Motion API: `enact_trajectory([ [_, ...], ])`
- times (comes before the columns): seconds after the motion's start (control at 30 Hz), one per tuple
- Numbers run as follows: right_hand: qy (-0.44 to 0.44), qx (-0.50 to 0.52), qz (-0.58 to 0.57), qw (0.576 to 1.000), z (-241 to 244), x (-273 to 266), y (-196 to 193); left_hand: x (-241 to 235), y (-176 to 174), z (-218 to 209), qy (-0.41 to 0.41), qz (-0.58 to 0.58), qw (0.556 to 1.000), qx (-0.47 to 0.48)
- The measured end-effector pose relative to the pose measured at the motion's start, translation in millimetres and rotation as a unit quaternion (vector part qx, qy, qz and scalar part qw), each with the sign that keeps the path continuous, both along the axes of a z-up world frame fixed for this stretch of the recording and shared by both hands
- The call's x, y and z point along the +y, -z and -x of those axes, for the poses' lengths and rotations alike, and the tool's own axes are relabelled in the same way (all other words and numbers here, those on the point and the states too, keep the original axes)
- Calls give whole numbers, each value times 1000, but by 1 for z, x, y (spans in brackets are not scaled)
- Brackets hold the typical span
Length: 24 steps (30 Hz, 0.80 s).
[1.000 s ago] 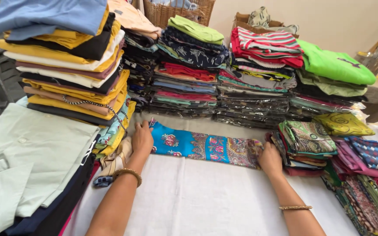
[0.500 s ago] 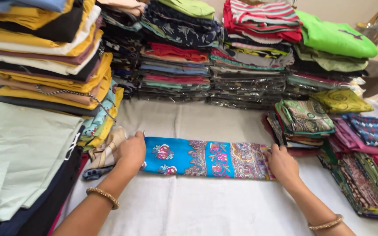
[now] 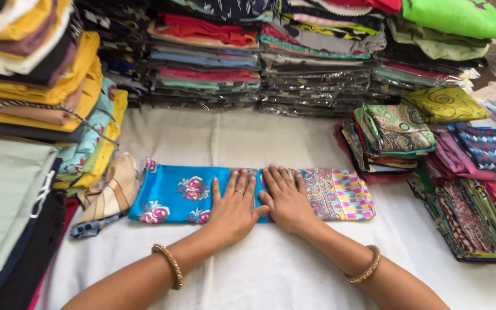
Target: The person folds various pieces of clothing, including a red and green garment, a patterned scarf, a teal shirt, and several other patterned fabrics. They unfold each item, fold it neatly into a smaller rectangle, and place it on a growing stack to the right.
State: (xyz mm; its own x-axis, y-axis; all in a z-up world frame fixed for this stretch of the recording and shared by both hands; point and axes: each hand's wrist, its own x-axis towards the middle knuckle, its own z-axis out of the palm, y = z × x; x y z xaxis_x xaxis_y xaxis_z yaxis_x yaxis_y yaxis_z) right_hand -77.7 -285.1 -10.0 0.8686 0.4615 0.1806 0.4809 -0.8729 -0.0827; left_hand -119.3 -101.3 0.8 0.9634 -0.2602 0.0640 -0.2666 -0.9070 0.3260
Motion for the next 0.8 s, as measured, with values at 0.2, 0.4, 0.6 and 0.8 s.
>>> enact_trajectory([
  [0.2,80,39,2,996,-18,-74,4,40,-14,-11,-57,-67,991,97],
  [0.4,169,16,2,985,-25,-147,4,117,10,-29,-156,-89,981,70],
  [0.6,307,-16,1,952,-15,-153,-3,141,17,-33,-189,-88,978,14],
  [0.8,334,104,-173,921,-43,-188,-14,143,16,-33,-179,-58,982,-13],
])
